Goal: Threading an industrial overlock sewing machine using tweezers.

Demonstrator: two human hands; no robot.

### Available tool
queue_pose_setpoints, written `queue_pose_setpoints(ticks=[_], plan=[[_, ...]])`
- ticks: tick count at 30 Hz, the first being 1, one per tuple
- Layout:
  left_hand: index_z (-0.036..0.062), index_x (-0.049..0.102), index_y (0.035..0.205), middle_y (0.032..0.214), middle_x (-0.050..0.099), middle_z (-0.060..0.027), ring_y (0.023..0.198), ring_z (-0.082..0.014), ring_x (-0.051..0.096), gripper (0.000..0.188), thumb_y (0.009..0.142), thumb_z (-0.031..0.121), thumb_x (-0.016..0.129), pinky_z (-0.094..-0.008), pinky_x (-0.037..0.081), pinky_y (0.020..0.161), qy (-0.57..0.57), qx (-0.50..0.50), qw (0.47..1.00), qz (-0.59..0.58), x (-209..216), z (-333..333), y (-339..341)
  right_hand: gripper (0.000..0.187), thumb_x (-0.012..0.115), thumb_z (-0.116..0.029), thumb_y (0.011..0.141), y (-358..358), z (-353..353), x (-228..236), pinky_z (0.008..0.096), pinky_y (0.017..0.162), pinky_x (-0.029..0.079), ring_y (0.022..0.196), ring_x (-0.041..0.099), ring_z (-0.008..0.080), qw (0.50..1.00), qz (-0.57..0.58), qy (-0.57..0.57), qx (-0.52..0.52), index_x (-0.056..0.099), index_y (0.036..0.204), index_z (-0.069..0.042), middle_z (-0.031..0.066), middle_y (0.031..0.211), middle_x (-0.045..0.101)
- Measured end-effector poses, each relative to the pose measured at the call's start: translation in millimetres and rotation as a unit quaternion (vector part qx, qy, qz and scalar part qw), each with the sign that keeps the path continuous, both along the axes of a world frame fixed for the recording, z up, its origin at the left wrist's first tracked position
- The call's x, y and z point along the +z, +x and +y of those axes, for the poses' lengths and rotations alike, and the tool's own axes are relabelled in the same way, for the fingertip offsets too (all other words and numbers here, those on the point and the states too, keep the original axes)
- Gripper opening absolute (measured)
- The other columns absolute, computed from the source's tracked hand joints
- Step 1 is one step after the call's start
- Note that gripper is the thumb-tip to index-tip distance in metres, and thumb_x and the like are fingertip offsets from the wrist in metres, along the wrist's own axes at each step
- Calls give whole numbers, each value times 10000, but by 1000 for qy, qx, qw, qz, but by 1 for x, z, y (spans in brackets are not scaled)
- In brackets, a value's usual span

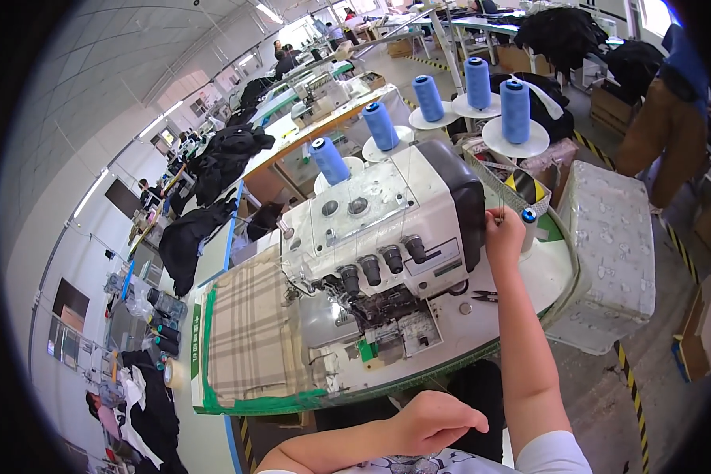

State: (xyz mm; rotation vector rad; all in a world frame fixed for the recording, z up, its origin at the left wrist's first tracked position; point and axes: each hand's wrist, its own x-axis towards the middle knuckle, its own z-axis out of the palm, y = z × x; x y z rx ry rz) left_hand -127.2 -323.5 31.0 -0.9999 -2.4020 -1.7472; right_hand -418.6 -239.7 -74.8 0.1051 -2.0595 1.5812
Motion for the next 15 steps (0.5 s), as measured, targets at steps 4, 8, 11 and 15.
queue_pose_setpoints(ticks=[4, 8, 11, 15], plan=[[63, 662, 1030, 757, 638, -79, 633, -285, 603, 250, 811, -52, 625, -373, 459, 564, 7, -34, 999, 24, 3, 4, 1, 73, 711, -37, 822, 5, 3, -7, 394, 661, 478, 721, 639, 326, 1000, 19, 13, -2, 654, 826, 8, 169, 799, 672], [62, 657, 1029, 778, 633, -69, 633, -269, 590, 261, 792, -47, 636, -364, 433, 546, 18, -83, 995, 45, 4, 19, 3, 77, 715, -39, 821, 17, 5, -22, 385, 656, 475, 708, 639, 306, 999, -41, -23, -10, 654, 829, 9, 164, 780, 680], [60, 653, 1021, 756, 615, -62, 626, -268, 581, 247, 793, -36, 639, -362, 423, 541, 40, -92, 993, 57, 4, 30, 4, 72, 717, -45, 821, 15, 5, -19, 384, 653, 474, 702, 639, 302, 998, -39, -38, -10, 663, 831, 1, 160, 770, 681], [62, 629, 958, 699, 567, -51, 623, -263, 579, 175, 796, -5, 636, -369, 418, 536, 25, -123, 989, 78, 8, 41, 6, 83, 720, -80, 827, -2, 3, 1, 377, 644, 484, 680, 642, 302, 1000, 2, 14, -12, 680, 820, -8, 155, 768, 681]])
